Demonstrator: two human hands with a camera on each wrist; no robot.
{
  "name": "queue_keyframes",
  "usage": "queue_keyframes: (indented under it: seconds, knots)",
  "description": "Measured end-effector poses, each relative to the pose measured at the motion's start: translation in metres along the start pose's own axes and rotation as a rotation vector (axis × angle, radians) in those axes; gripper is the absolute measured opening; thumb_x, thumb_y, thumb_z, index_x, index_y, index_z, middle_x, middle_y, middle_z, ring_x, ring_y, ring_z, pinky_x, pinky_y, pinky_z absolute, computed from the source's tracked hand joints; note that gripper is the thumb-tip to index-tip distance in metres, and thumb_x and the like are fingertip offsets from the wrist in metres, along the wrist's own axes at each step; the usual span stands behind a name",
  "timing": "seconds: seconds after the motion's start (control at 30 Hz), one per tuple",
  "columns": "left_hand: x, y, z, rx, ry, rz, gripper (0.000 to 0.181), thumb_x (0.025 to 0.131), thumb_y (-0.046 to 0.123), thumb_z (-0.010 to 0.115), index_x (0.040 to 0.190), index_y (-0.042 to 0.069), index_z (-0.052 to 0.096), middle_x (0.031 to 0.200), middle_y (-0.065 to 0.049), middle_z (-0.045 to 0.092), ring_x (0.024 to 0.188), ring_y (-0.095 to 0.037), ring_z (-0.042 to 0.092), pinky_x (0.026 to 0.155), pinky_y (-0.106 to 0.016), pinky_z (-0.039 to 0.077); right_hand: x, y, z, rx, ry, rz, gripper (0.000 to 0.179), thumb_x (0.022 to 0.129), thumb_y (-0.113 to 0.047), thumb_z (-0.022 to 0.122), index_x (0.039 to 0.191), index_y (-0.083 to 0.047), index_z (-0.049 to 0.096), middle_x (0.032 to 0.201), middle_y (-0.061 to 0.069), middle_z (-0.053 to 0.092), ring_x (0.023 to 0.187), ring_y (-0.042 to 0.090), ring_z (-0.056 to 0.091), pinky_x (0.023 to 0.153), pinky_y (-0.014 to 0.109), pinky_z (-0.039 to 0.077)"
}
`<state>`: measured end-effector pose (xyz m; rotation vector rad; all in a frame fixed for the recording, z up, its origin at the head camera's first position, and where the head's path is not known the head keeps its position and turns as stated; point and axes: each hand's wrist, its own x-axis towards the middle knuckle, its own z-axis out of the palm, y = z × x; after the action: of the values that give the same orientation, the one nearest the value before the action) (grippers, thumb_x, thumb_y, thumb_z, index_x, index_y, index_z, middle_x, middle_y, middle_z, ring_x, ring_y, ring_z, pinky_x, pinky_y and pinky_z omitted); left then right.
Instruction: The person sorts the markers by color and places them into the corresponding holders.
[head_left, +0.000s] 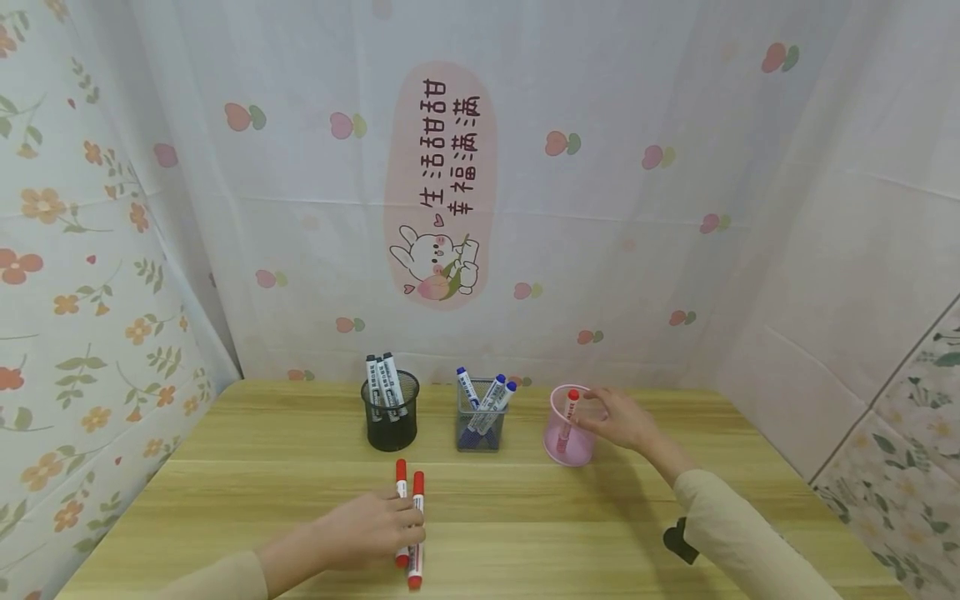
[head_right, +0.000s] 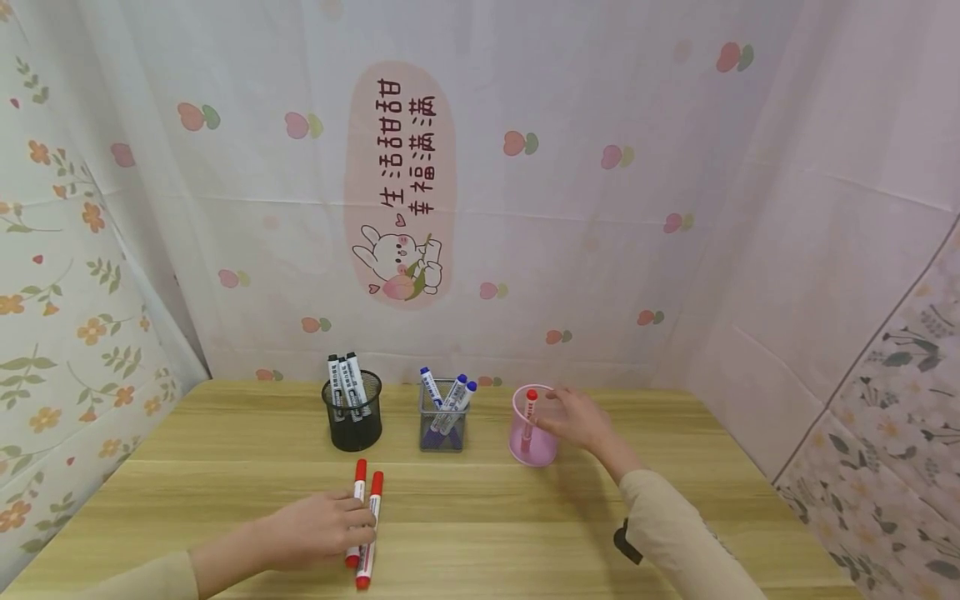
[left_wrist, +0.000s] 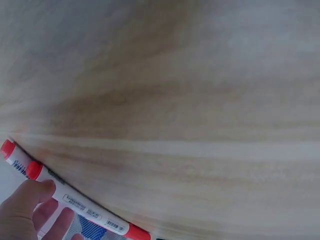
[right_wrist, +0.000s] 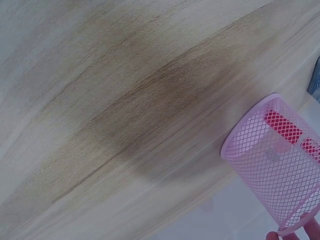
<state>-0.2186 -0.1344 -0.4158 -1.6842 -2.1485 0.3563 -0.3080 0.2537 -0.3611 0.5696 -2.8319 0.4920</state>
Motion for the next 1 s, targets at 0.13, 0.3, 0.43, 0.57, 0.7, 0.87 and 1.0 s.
queue_keyframes:
  seconds: [0.13, 0.3, 0.43, 0.57, 0.7, 0.87, 1.0]
  knots:
    - [-0.0005, 0.0014, 0.002, -0.027, 0.003, -0.008, 0.018, 0.075, 0.018, 0.067, 0.09, 0.019, 0.057, 0.093, 0.007, 0.057, 0.085, -0.007, 0.054, 0.073, -0.022, 0.044, 0.0002, -0.0002, -0.0009, 0.002, 0.002, -0.003, 0.053, 0.079, -0.036, 0.063, 0.112, 0.004, 0.055, 0.113, 0.024, 0.051, 0.104, 0.041, 0.046, 0.08, 0.053, 0.039]
    - [-0.0021, 0.003, 0.0051, -0.026, 0.005, -0.013, 0.02, 0.073, 0.019, 0.068, 0.091, 0.02, 0.061, 0.1, 0.006, 0.058, 0.089, -0.009, 0.054, 0.073, -0.022, 0.045, 0.0004, -0.0007, -0.0015, -0.004, 0.003, 0.003, 0.053, 0.079, -0.037, 0.063, 0.112, 0.003, 0.055, 0.114, 0.024, 0.05, 0.104, 0.042, 0.046, 0.08, 0.054, 0.039]
    - [-0.0027, 0.0042, 0.0064, -0.019, -0.018, -0.009, 0.024, 0.074, 0.021, 0.069, 0.097, 0.025, 0.064, 0.108, 0.005, 0.056, 0.096, -0.011, 0.054, 0.076, -0.025, 0.045, 0.0004, -0.0005, -0.0014, -0.009, 0.002, 0.005, 0.053, 0.079, -0.037, 0.063, 0.112, 0.003, 0.055, 0.114, 0.024, 0.05, 0.105, 0.042, 0.045, 0.08, 0.055, 0.038]
    - [-0.0026, 0.0046, 0.0066, -0.004, -0.032, 0.0, 0.026, 0.075, 0.021, 0.068, 0.1, 0.027, 0.064, 0.11, 0.005, 0.055, 0.097, -0.011, 0.053, 0.076, -0.026, 0.046, 0.0007, 0.0008, -0.0005, -0.008, 0.006, 0.007, 0.053, 0.079, -0.037, 0.063, 0.112, 0.003, 0.055, 0.115, 0.024, 0.05, 0.105, 0.042, 0.045, 0.081, 0.054, 0.038]
    - [-0.0031, 0.0041, 0.0069, 0.034, -0.012, 0.037, 0.026, 0.075, 0.022, 0.069, 0.1, 0.027, 0.064, 0.108, 0.005, 0.055, 0.096, -0.011, 0.054, 0.074, -0.024, 0.046, 0.0011, 0.0018, 0.0007, -0.003, 0.003, 0.012, 0.053, 0.079, -0.037, 0.063, 0.113, 0.003, 0.055, 0.116, 0.024, 0.05, 0.105, 0.042, 0.045, 0.08, 0.055, 0.038]
    - [-0.0035, 0.0024, 0.0062, 0.094, 0.058, 0.084, 0.022, 0.074, 0.021, 0.069, 0.094, 0.026, 0.063, 0.1, 0.006, 0.056, 0.089, -0.009, 0.054, 0.071, -0.021, 0.046, 0.0008, 0.002, 0.0006, 0.005, -0.004, 0.023, 0.054, 0.079, -0.038, 0.063, 0.114, 0.002, 0.054, 0.116, 0.024, 0.05, 0.106, 0.042, 0.045, 0.08, 0.055, 0.038]
    - [-0.0013, -0.0001, 0.0016, 0.074, 0.062, 0.089, 0.023, 0.074, 0.017, 0.07, 0.095, 0.023, 0.061, 0.095, 0.008, 0.058, 0.086, -0.007, 0.054, 0.074, -0.02, 0.045, 0.001, 0.0022, 0.0009, 0.004, -0.005, 0.016, 0.053, 0.079, -0.036, 0.063, 0.113, 0.003, 0.054, 0.116, 0.025, 0.049, 0.105, 0.043, 0.045, 0.08, 0.055, 0.038]
